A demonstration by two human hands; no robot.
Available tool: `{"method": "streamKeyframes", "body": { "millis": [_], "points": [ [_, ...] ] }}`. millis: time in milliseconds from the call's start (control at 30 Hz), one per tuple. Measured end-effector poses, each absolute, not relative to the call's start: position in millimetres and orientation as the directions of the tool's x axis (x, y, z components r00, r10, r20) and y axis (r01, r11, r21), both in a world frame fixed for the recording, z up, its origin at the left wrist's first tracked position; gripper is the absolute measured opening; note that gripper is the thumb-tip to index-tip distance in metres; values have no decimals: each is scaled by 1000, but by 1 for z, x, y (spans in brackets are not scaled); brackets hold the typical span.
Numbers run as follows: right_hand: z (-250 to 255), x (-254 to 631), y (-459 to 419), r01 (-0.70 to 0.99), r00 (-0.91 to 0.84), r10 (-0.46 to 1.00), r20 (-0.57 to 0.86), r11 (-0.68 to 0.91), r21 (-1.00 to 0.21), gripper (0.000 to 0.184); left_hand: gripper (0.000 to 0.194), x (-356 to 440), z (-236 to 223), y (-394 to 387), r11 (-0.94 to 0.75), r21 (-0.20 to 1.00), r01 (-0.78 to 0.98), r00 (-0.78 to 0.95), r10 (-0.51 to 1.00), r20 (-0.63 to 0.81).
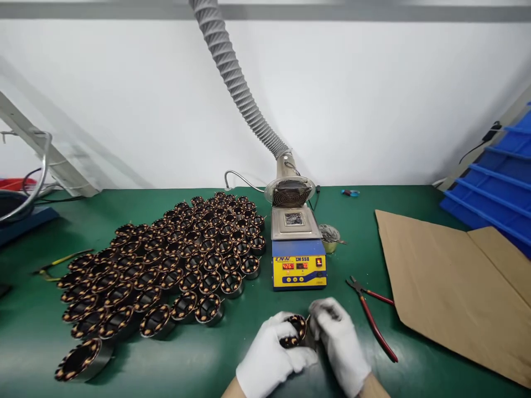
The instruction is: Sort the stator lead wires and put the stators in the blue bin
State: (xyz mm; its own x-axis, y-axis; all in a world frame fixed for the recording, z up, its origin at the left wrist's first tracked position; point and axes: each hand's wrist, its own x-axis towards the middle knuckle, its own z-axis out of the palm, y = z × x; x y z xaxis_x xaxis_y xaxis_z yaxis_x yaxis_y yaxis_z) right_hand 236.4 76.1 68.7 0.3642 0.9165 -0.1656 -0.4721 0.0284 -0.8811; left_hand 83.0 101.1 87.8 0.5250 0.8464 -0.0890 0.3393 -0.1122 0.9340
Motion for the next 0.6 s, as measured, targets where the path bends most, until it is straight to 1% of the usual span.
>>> {"method": "streamKeyframes", "body": {
  "millis": [33,67,100,133,167,233,333,367,400,467,500,533,567,600],
  "points": [
    [69,238,76,-594,388,898,-208,71,-801,18,12,83,88,101,-44,954,295,509,852,-118],
    [69,237,76,-699,361,899,-249,84,-710,17,12,83,89,101,3,968,252,498,857,-132],
    [68,235,75,-778,293,916,-273,63,-625,17,12,82,89,102,35,977,208,493,859,-136],
    [66,230,73,-826,173,944,-281,-17,-564,16,12,80,91,103,60,984,169,486,863,-136],
    [64,223,70,-843,51,958,-282,-110,-527,17,12,78,92,104,71,987,144,483,866,-132],
    [59,207,63,-822,-139,952,-273,-265,-505,26,12,72,95,108,56,985,165,497,858,-132],
    [56,189,58,-784,-307,928,-210,-372,-496,37,12,63,93,112,44,964,262,530,828,-182],
    [57,188,58,-785,-341,919,-196,-393,-479,38,17,60,90,113,26,963,269,543,822,-174],
    [59,189,58,-791,-367,910,-195,-415,-450,38,30,58,87,112,0,964,265,560,814,-153],
    [61,194,60,-806,-406,887,-222,-461,-372,38,77,56,83,110,-89,959,270,621,777,-103],
    [62,197,61,-809,-426,874,-233,-483,-335,39,97,55,82,109,-138,947,290,646,758,-88],
    [62,199,62,-813,-439,867,-235,-495,-306,40,105,56,83,108,-168,934,315,653,752,-85],
    [62,201,62,-819,-444,866,-229,-496,-288,41,104,58,85,108,-178,925,335,646,758,-88],
    [61,201,62,-827,-439,870,-223,-488,-278,40,93,60,88,107,-170,925,340,624,776,-86]
  ]
}}
